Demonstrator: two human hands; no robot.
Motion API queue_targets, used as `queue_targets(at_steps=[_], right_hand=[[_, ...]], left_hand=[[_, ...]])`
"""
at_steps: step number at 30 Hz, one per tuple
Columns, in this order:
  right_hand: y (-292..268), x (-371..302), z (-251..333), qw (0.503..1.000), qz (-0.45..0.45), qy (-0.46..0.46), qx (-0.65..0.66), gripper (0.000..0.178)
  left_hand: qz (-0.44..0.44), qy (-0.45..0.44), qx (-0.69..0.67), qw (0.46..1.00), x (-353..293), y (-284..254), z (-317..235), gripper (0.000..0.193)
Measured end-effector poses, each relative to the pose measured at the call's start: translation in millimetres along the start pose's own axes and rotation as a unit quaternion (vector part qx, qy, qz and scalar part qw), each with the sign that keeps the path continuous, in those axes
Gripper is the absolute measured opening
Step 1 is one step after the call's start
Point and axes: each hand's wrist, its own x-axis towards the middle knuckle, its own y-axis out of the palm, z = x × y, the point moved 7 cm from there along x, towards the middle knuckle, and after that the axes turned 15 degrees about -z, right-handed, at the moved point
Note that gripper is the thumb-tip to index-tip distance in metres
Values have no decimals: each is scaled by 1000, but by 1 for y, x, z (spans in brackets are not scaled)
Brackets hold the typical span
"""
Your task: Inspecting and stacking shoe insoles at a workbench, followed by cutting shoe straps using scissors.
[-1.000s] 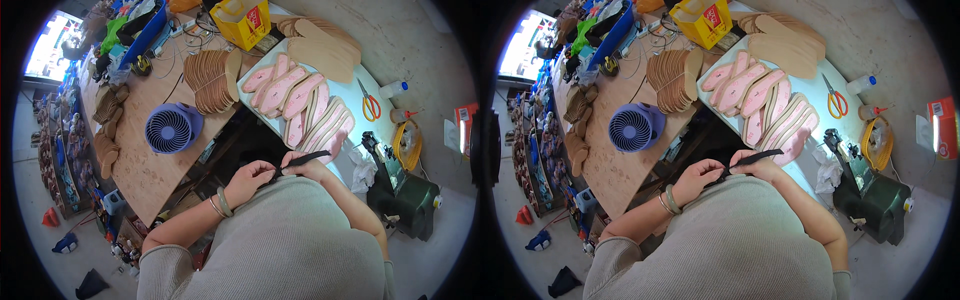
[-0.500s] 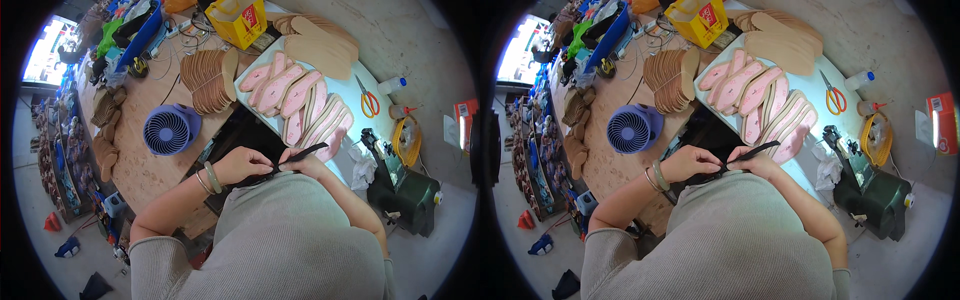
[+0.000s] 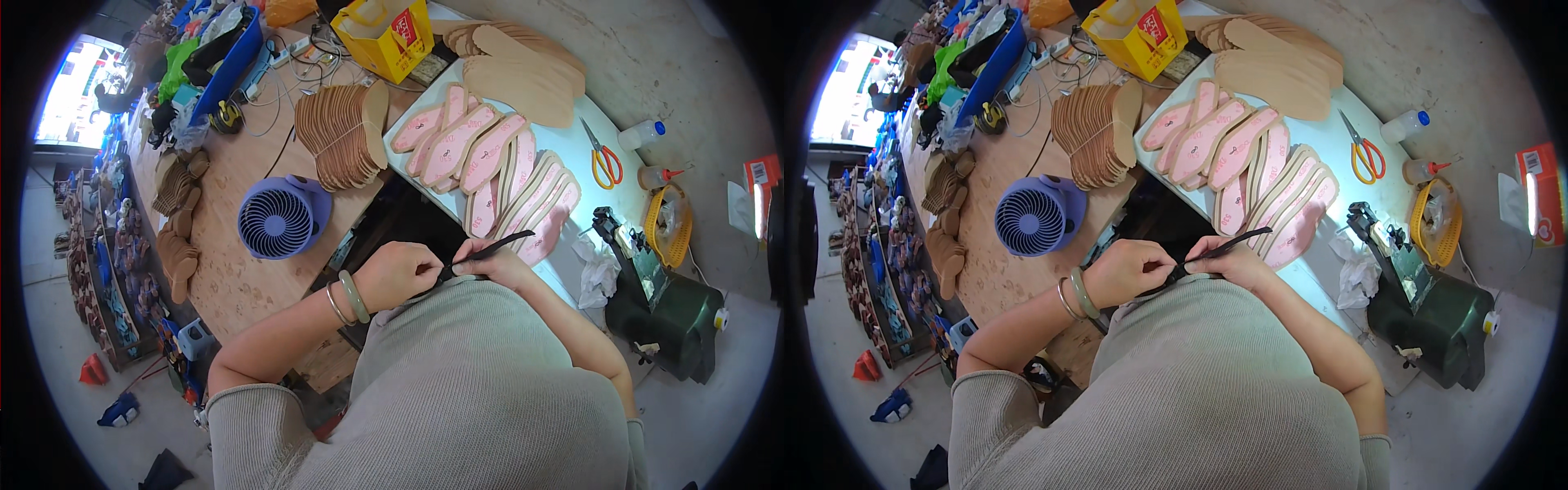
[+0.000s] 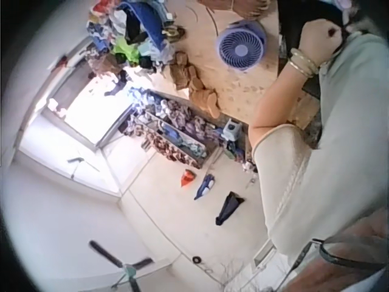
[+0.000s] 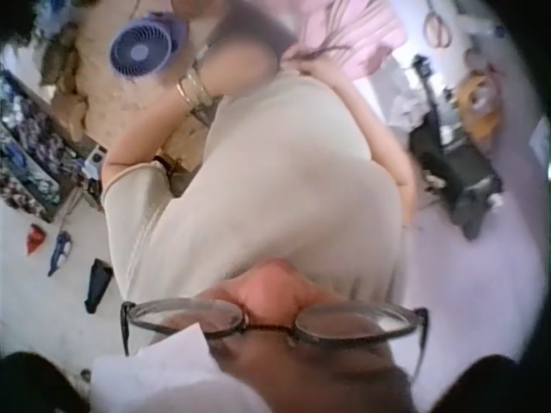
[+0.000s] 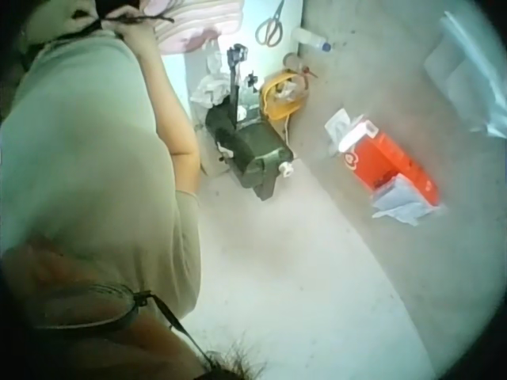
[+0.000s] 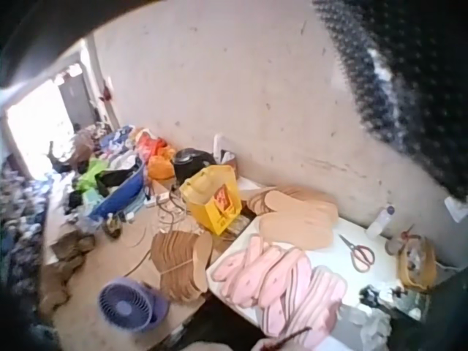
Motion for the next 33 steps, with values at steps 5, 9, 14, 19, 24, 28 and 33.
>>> queue_targets(at_steps=[5, 9, 14, 19, 24, 28, 33], right_hand=[[0, -3, 3, 999, 1, -16, 51, 13], [-1, -1, -1, 997, 23, -7, 75, 11], [3, -6, 6, 996, 52, -12, 73, 11], [-1, -11, 6, 995, 47, 34, 86, 12], [-9, -17, 4, 988, 43, 87, 116, 15], [-22, -12, 7, 991, 28, 44, 121, 25], [-67, -11, 38, 978, -172, -98, 64, 25]], left_hand=[[27, -133, -123, 983, -29, 26, 25, 44], [20, -222, -197, 955, -33, 39, 25, 40], [-49, -219, -237, 945, -37, 38, 23, 31], [-82, -180, -254, 947, -43, 39, 24, 27], [-121, -115, -238, 957, -44, 34, 14, 25], [-140, -121, -162, 969, -45, 30, 13, 26], [-163, -107, -141, 970, -45, 25, 9, 27]])
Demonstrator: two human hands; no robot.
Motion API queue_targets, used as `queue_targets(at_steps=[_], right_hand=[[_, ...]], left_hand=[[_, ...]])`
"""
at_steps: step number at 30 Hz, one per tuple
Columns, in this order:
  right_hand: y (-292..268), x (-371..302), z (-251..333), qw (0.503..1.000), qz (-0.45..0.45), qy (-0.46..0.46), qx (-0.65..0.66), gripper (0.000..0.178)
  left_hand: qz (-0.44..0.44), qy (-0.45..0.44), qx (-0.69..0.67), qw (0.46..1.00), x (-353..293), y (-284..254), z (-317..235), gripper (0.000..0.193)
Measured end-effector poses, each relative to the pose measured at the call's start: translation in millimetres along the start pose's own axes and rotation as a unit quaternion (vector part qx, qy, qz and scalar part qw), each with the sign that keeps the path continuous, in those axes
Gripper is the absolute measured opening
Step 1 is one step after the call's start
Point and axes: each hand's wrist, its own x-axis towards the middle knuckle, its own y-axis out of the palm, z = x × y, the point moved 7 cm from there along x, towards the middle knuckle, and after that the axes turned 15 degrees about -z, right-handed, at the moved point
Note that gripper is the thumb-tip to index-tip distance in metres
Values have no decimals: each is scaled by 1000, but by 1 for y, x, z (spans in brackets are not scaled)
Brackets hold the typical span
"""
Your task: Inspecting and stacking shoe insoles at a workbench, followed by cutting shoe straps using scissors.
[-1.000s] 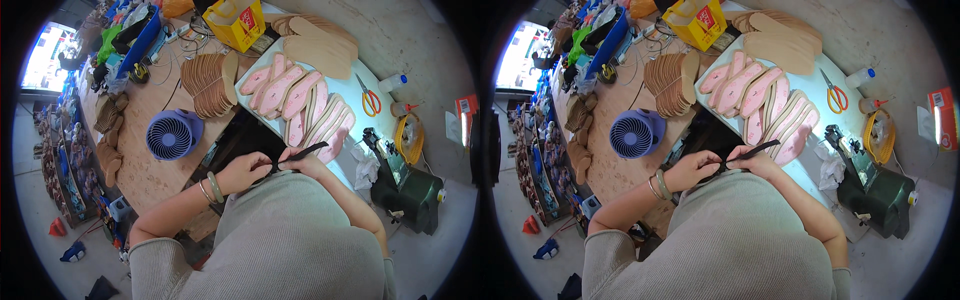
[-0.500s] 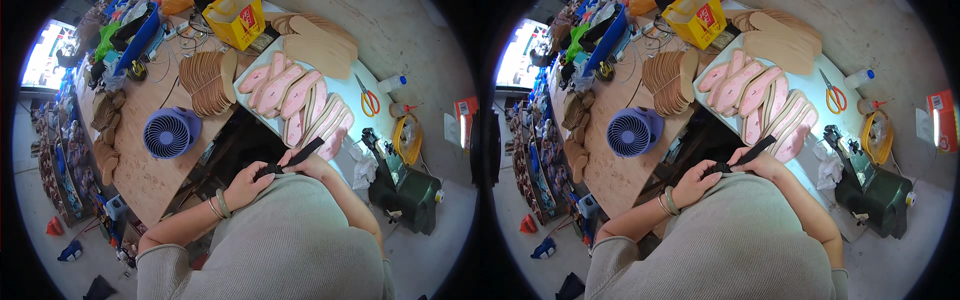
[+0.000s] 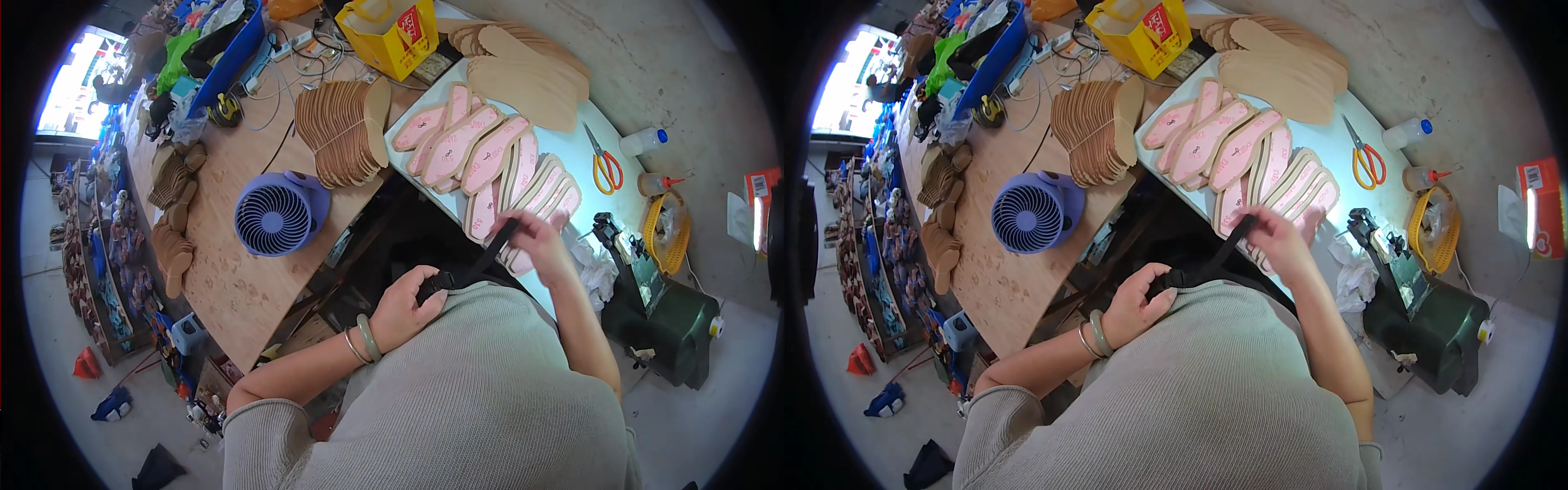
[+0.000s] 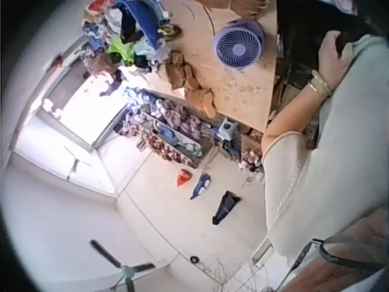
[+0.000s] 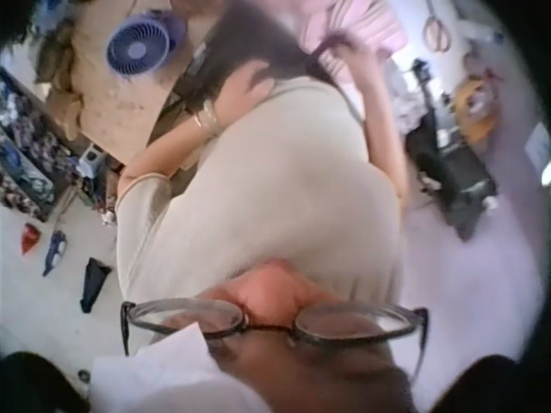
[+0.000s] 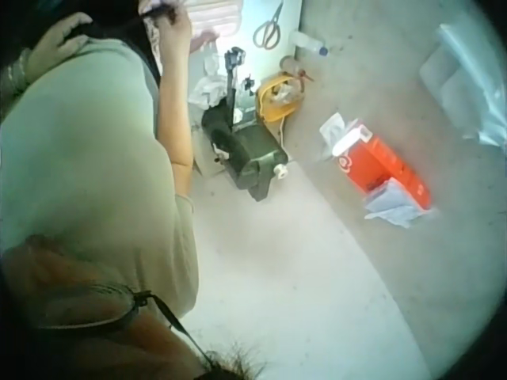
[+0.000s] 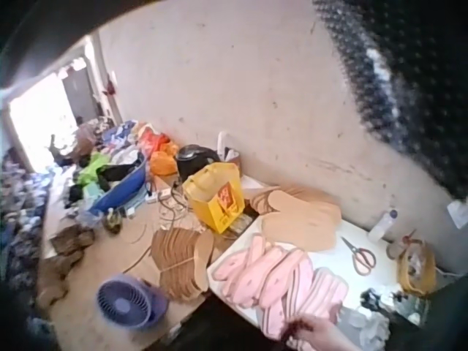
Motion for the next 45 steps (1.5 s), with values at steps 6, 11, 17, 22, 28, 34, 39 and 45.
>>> queue_targets(at_steps=[6, 11, 17, 22, 28, 34, 39, 45], right_hand=[[25, -12, 62, 942, 2, -216, -257, 16], [70, -25, 28, 891, 243, -158, -349, 23], [76, -26, 4, 907, 289, -3, -305, 24], [76, -22, 4, 925, 271, 26, -266, 26], [86, -17, 3, 952, 228, 198, -40, 40], [79, -12, -5, 964, 114, 228, 78, 28], [72, -11, -7, 960, 102, 237, 109, 23], [65, -10, -5, 958, 104, 245, 105, 20]], left_hand=[[1, -11, 20, 1000, 2, 0, 5, 31], [10, -1, 27, 1000, 5, 1, 4, 32], [15, -4, -4, 1000, 7, 1, 5, 30], [10, 1, 3, 1000, 9, 1, 7, 29], [26, -23, 3, 999, 11, 5, 12, 30], [86, -91, 32, 992, 17, 9, 10, 33], [102, -45, 57, 992, 17, 11, 12, 43], [70, -34, 35, 996, 24, 16, -2, 54]])
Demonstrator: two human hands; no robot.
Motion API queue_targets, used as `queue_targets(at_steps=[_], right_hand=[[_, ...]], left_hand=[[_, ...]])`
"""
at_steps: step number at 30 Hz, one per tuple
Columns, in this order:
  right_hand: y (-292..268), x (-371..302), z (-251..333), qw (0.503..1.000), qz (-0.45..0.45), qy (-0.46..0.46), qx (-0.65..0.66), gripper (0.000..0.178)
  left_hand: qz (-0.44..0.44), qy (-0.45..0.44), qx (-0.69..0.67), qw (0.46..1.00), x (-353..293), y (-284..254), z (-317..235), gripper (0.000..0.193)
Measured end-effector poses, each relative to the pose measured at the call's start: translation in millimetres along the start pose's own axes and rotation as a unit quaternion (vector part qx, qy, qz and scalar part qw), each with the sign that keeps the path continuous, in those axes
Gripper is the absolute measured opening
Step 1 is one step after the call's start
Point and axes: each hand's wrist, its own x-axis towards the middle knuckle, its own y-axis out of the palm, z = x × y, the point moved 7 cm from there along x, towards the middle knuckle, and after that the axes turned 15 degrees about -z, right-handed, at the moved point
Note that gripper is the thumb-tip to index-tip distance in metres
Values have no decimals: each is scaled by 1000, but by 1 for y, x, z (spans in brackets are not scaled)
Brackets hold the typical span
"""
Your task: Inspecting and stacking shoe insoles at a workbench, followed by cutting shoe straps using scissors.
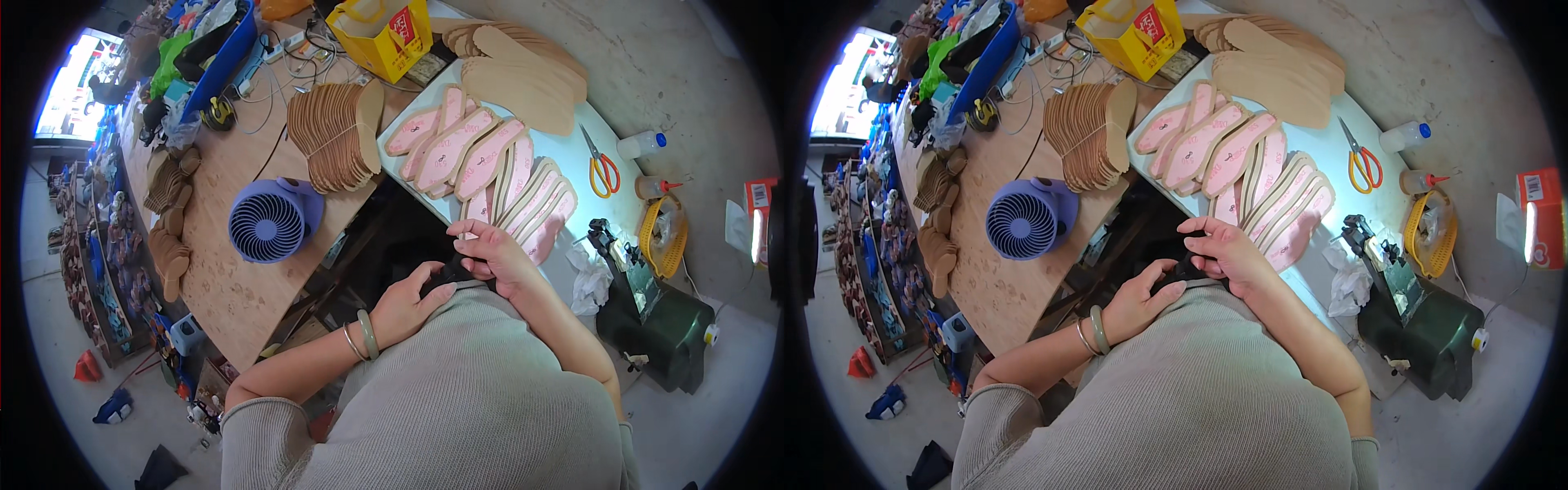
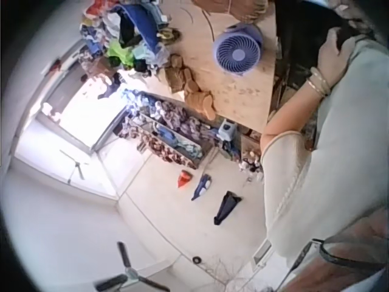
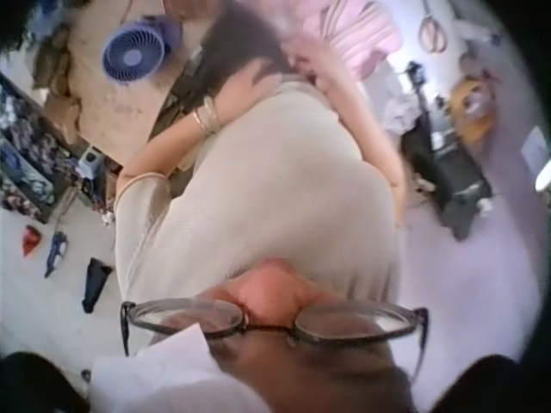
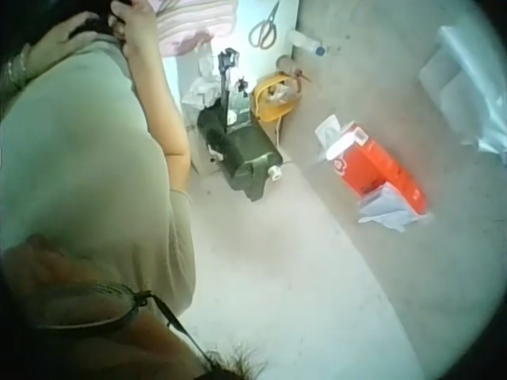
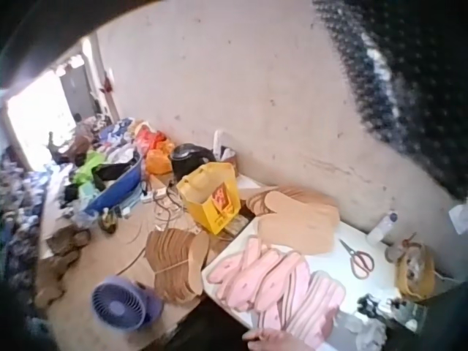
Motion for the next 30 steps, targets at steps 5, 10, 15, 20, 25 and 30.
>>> queue_targets(at_steps=[5, 10, 15, 20, 25, 30], right_hand=[[-12, 7, 19, 998, -1, -43, 47, 17], [-12, 7, 27, 994, -11, -84, 65, 16], [-51, 9, 27, 979, -131, -157, -13, 17], [-84, -1, 3, 876, -248, -273, -312, 21], [-60, -10, -3, 827, -120, -271, -477, 23], [-37, -25, 1, 844, -60, -292, -447, 27]], left_hand=[[19, -29, 25, 999, 4, 7, -4, 50], [7, -45, -48, 998, 8, 15, 13, 44], [32, -131, -126, 983, 8, 18, 24, 40], [79, -266, -230, 933, 8, 28, 47, 39], [118, -400, -306, 856, 3, 37, 43, 42], [133, -450, -307, 828, 2, 37, 40, 46]])
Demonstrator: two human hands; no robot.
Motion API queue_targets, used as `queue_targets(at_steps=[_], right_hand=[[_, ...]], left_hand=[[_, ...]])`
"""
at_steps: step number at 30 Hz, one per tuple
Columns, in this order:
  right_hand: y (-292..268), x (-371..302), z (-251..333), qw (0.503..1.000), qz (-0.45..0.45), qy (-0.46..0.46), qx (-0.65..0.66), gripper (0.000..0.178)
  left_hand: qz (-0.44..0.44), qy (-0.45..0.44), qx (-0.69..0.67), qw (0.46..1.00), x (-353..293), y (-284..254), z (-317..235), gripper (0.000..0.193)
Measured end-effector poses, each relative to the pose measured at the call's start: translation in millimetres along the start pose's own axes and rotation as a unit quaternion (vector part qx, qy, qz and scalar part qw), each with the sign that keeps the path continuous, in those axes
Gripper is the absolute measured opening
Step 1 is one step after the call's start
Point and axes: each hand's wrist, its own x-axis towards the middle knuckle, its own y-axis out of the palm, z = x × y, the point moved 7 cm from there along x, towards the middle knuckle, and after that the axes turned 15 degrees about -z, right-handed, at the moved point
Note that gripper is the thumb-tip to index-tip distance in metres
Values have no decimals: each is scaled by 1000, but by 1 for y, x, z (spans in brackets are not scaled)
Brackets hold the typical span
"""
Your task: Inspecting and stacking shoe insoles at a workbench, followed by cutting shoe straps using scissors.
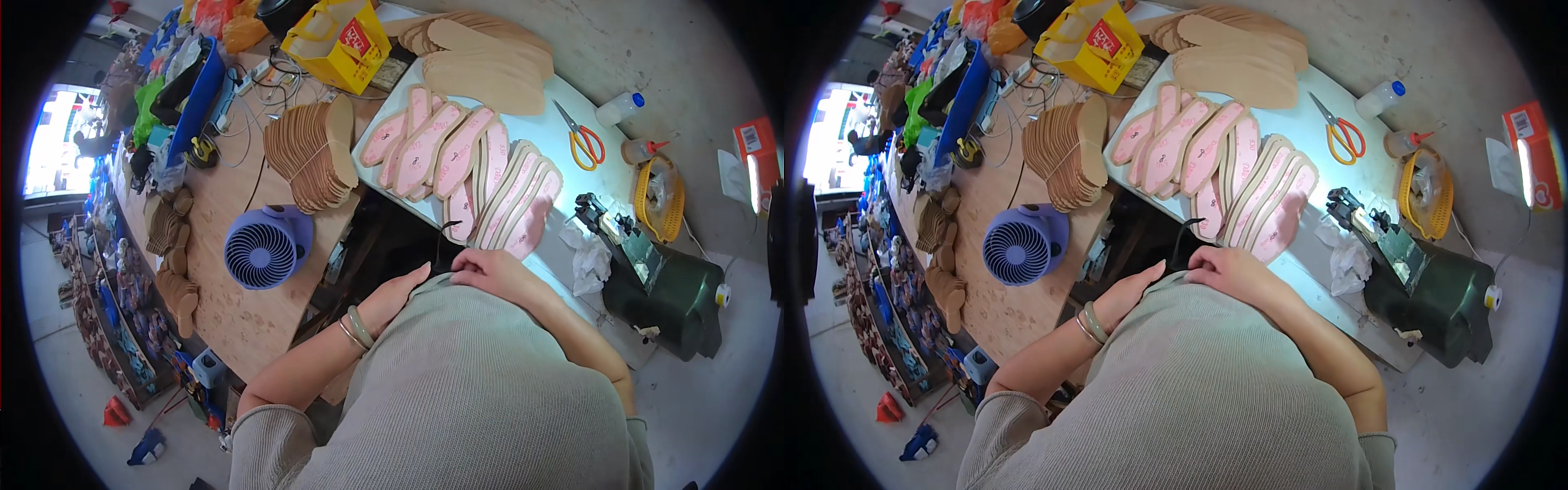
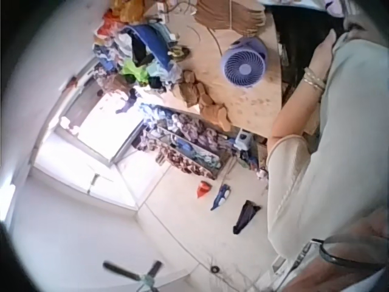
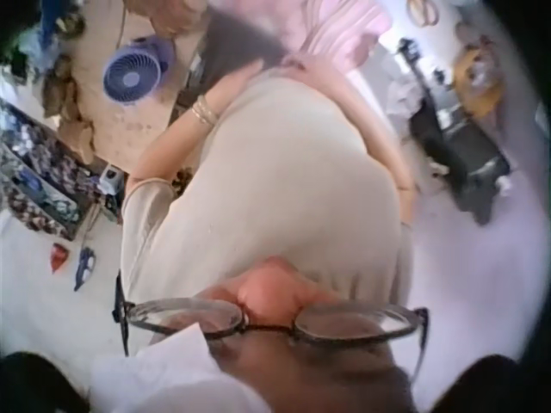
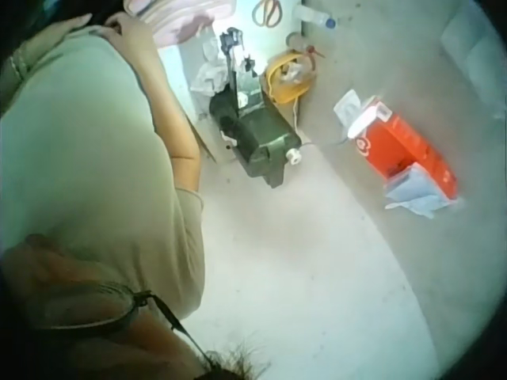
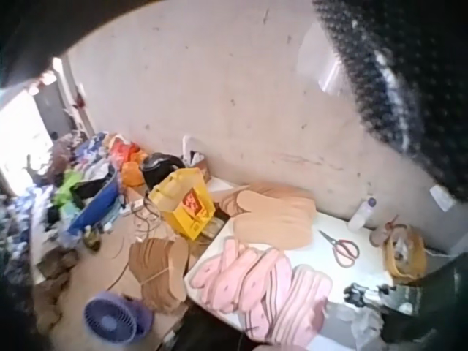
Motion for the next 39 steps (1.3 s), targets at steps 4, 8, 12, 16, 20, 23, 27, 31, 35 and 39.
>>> queue_targets(at_steps=[4, 8, 12, 16, 20, 23, 27, 31, 35, 39], right_hand=[[6, 2, 4, 995, -25, -74, -58, 29], [9, 9, -14, 999, -34, -5, 5, 28], [7, 7, 9, 998, 52, 16, -28, 22], [13, -3, 13, 977, -21, -155, -144, 18], [14, -5, 26, 959, -78, -195, -191, 13], [16, -8, 35, 943, -86, -236, -217, 9], [22, -16, 49, 902, -45, -332, -273, 7], [27, -17, 51, 903, -55, -329, -272, 7], [20, -18, 46, 915, -105, -301, -248, 8], [21, -19, 38, 925, -141, -287, -206, 7]], left_hand=[[17, 3, -1, 1000, 4, 0, 3, 47], [14, 23, 11, 1000, 2, 6, 1, 47], [-5, 44, 40, 998, 5, -4, 4, 47], [-17, 52, 53, 997, -3, 4, -2, 48], [-10, 62, 32, 998, -3, 6, -2, 44], [-5, 48, 10, 999, 6, 2, 5, 40], [16, 25, -14, 999, 2, 5, 7, 37], [3, 65, -3, 998, 5, 2, 7, 36], [7, 64, -16, 998, 6, 1, 9, 37], [21, 43, -27, 999, 3, 3, 10, 38]])
